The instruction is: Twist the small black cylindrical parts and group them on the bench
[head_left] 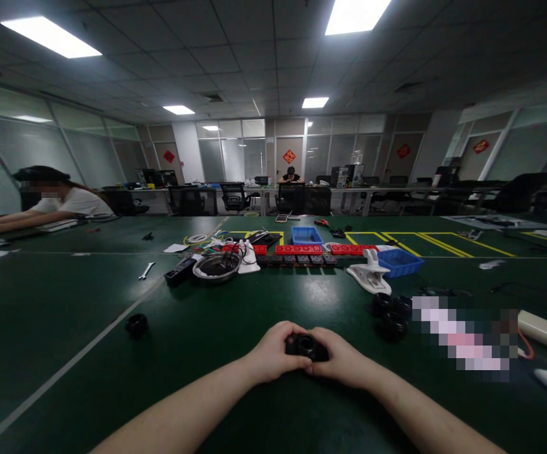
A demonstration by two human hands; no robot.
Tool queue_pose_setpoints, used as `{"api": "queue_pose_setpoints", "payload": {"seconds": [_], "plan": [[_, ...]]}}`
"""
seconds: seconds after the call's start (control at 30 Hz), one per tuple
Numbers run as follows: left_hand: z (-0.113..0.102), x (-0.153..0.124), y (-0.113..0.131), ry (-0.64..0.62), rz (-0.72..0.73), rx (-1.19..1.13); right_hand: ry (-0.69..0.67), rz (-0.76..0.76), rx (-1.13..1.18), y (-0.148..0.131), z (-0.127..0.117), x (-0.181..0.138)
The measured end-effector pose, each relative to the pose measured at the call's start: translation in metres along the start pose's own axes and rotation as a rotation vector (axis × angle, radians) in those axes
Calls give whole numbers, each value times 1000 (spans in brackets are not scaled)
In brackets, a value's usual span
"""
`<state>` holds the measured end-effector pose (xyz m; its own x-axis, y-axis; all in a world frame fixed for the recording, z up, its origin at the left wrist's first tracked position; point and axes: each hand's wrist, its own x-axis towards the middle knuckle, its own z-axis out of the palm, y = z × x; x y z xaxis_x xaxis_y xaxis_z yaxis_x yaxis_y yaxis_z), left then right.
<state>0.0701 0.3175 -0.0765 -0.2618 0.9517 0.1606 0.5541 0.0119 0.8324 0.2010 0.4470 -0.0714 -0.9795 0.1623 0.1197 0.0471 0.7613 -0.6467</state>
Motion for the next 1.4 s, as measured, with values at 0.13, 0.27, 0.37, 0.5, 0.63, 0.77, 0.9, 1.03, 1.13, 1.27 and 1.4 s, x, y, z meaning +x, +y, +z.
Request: {"api": "queue_pose_setpoints", "payload": {"seconds": [0.13, 0.27, 0.37, 0.5, 0.63, 0.77, 0.9, 1.03, 1.13, 1.27, 1.4], "plan": [[-2, 0, 1, -29, 47, 32, -72, 15, 115, 5, -6, 1], [-4, 0, 3, -57, 57, 37, -99, 59, 163, 2, -10, 1], [-5, 0, 2, -77, 67, 16, -122, 70, 180, -1, -12, 0], [-5, 1, 2, -77, 79, 8, -135, 50, 184, -2, -14, 0], [-6, 0, 2, -79, 66, 22, -122, 61, 158, 0, -13, 1], [-6, 0, 3, -68, 47, 40, -104, 86, 146, 3, -10, 1], [-4, 0, 2, -54, 38, 39, -74, 111, 145, 6, -7, 1], [-1, 0, 3, -19, 14, 28, -18, 166, 80, 4, -3, 3], [2, -1, 6, 43, -26, 51, 65, 222, -8, 0, 4, 4], [8, -3, 10, 148, -69, 97, 230, 257, -146, -3, 18, 4], [7, -2, 11, 164, -68, 116, 270, 233, -207, -4, 23, 4]]}}
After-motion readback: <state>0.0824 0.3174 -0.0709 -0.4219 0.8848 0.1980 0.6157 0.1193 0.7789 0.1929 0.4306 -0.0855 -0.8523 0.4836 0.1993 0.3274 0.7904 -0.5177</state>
